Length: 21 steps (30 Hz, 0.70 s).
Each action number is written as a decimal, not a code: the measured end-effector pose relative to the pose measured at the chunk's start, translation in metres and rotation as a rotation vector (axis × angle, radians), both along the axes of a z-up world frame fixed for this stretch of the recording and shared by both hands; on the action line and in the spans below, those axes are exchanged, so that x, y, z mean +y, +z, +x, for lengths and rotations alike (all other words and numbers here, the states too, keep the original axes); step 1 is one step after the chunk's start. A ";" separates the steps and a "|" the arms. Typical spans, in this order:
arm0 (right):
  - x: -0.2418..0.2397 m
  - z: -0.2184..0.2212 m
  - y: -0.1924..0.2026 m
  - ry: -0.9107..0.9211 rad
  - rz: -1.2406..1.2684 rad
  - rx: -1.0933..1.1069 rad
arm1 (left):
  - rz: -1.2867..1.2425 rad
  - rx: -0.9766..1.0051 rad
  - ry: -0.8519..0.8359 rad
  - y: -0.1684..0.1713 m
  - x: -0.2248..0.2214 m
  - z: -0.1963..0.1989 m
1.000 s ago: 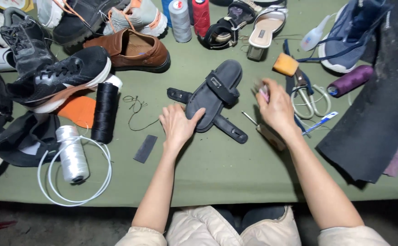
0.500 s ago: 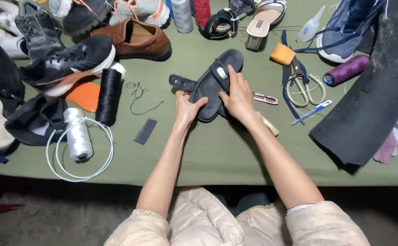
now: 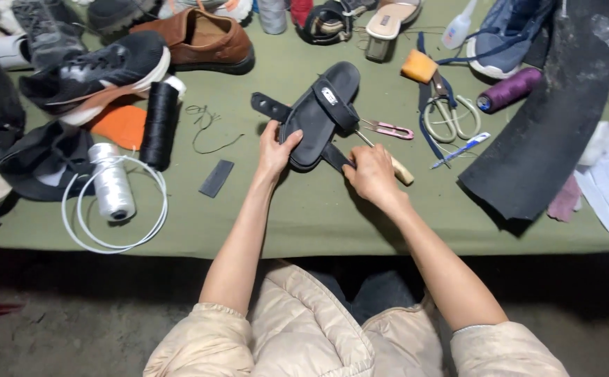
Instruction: Hand-stitching the strap of a black sandal using a stitching awl and thread on a repair workbench.
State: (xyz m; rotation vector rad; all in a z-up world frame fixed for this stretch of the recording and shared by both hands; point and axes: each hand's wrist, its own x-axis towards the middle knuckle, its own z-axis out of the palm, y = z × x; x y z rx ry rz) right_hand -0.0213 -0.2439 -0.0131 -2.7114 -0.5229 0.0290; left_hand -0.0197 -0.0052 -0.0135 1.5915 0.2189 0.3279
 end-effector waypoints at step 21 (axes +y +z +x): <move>0.043 -0.005 0.086 0.024 1.840 1.320 | 0.846 -0.732 0.159 0.059 -0.008 -0.062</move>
